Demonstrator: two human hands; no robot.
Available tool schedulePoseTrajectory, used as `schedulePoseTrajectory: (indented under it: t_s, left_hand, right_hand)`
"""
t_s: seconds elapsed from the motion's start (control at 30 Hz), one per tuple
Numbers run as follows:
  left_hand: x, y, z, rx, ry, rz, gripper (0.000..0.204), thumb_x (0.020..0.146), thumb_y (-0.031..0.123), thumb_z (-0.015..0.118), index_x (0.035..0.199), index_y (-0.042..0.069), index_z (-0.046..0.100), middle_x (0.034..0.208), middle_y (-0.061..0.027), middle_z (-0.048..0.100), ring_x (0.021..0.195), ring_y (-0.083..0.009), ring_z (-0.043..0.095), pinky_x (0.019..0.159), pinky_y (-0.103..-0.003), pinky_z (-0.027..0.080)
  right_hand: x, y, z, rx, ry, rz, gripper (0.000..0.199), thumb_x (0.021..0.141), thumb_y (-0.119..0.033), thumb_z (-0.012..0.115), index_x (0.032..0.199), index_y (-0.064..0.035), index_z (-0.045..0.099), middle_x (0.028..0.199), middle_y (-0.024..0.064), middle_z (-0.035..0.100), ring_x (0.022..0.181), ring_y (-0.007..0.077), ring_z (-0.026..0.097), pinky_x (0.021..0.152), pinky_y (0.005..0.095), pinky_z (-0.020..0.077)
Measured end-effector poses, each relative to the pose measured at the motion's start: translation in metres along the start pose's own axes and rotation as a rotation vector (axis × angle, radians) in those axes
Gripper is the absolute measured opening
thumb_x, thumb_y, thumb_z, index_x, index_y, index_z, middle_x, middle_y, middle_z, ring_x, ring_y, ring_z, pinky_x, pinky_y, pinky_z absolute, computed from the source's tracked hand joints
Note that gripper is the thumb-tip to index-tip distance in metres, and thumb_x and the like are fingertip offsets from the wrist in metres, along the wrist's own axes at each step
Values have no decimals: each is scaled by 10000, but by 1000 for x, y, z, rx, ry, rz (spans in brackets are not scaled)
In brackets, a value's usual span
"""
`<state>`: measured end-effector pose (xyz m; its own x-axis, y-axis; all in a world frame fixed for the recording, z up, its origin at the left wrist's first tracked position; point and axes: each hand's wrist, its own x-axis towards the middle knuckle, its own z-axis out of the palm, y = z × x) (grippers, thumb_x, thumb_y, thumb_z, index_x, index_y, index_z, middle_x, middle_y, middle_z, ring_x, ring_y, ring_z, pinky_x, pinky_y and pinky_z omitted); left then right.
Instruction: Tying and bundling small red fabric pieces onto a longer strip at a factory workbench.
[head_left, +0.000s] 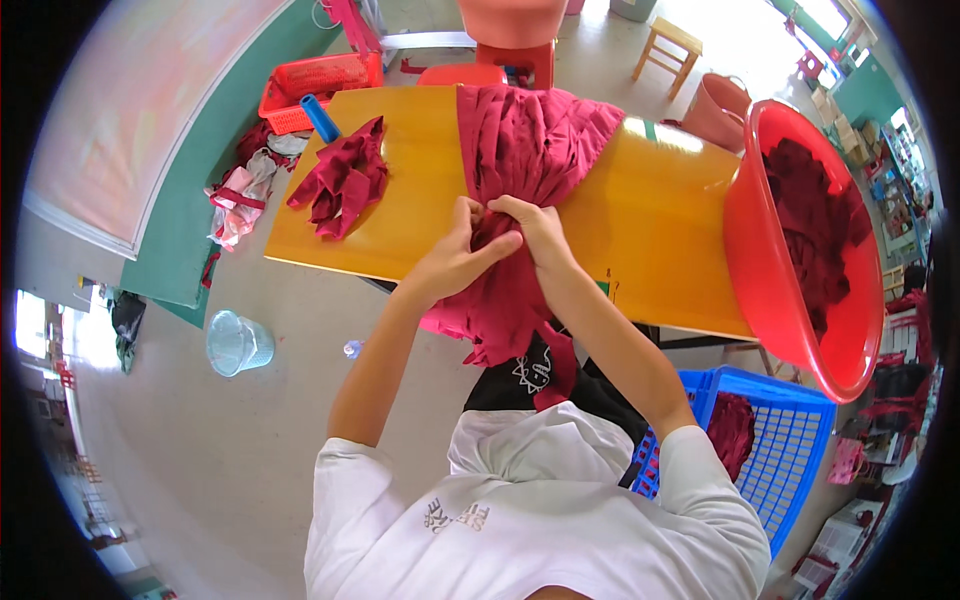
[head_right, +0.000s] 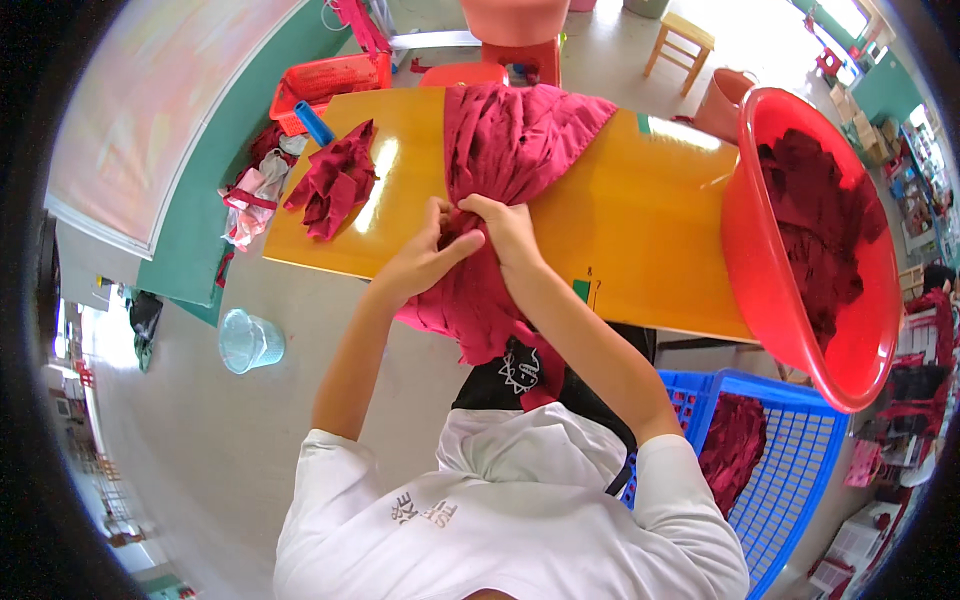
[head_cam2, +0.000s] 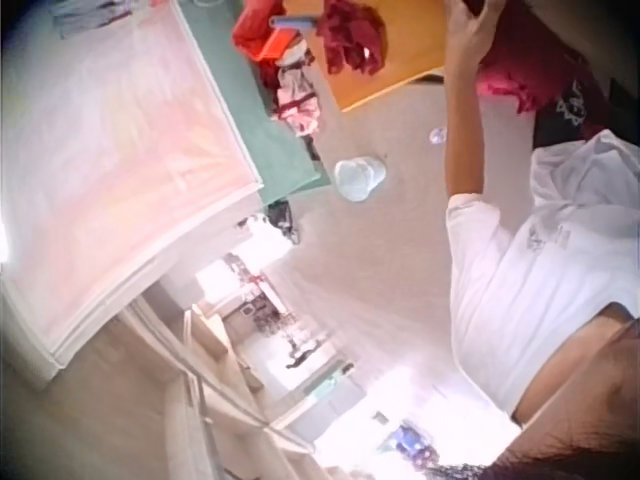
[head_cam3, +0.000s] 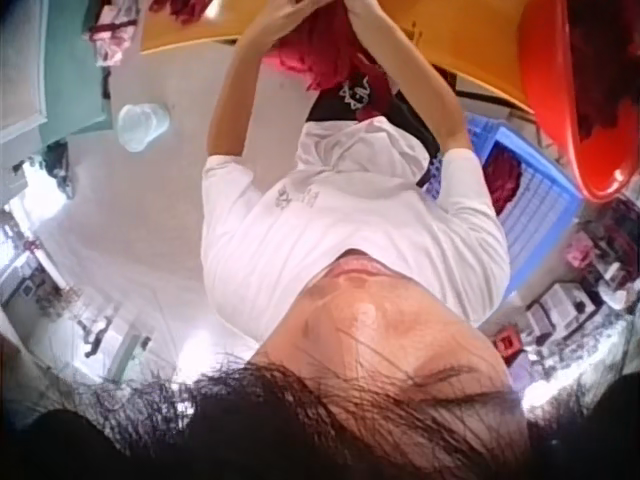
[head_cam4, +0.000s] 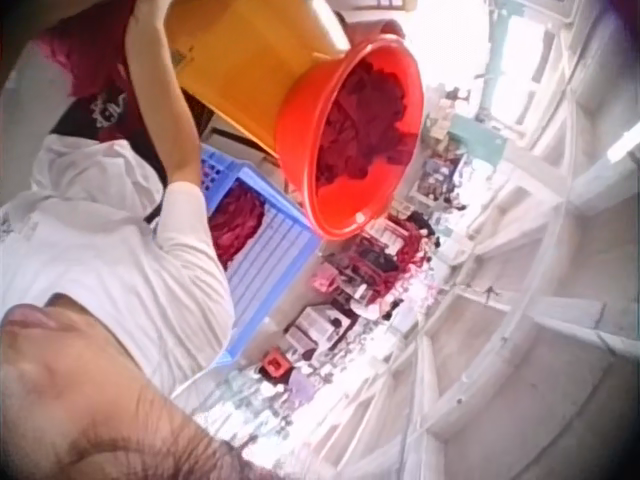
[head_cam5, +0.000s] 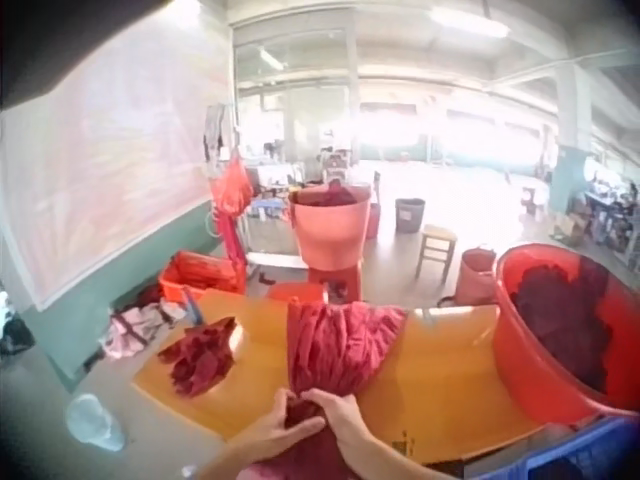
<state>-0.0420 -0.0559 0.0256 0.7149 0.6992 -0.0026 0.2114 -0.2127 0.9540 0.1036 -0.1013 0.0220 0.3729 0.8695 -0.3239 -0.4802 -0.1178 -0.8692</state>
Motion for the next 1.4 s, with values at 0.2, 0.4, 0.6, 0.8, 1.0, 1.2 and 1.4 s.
schedulePoseTrajectory:
  t_s: [0.2,0.4,0.6,0.8,1.0,1.2,1.4]
  left_hand:
    - [-43,11,-23,13,-107,-103,862,757,389,843,1303,-2,302,1242,-169,495,1216,-233,484,1045,-358,381]
    - [-47,-9,-10,-203,74,-112,815,681,51,757,1339,4,279,1238,-153,491,1206,-241,502,1056,-372,397]
    - [-46,-30,-4,65,160,-2,813,692,139,742,1341,-22,279,1315,-223,474,1226,-318,501,1052,-373,385]
    - [-48,-27,-2,115,183,-39,815,697,132,735,1355,-27,282,1332,-223,502,1239,-322,508,1065,-369,372]
    - [-47,-22,0,159,207,-43,786,677,102,733,1327,-32,312,1273,-227,520,1196,-318,529,1060,-371,385]
    - [-49,-20,2,159,190,-37,785,696,94,731,1343,-17,300,1305,-235,514,1217,-333,529,1055,-377,403]
    - [-55,-12,14,465,238,13,787,741,177,725,1393,-15,330,1276,-285,568,1182,-445,552,1011,-435,436]
  right_hand:
    - [-39,32,40,216,52,20,276,782,-219,740,926,13,696,871,91,707,769,194,676,746,294,519]
    - [-52,33,33,155,-160,152,599,882,-367,685,1303,20,509,1209,81,624,1059,195,604,937,320,442]
    - [-128,91,-60,-153,-266,-174,341,966,-133,598,1266,-1,504,1223,69,567,1130,144,547,963,294,455]
    - [-143,179,-118,-1333,185,-692,478,788,-213,698,1221,-38,595,1235,239,578,1184,448,509,1007,491,418]
    - [-49,272,-22,-356,-100,-651,221,755,-80,558,936,46,577,960,278,603,937,447,565,802,510,461]
    - [-70,330,-14,-1237,-5,-336,475,851,-277,587,1210,34,599,1024,233,662,992,402,605,812,508,463]
    - [-98,273,-38,-1806,-390,-221,291,843,-350,581,937,-126,740,942,103,709,916,310,672,782,472,482]
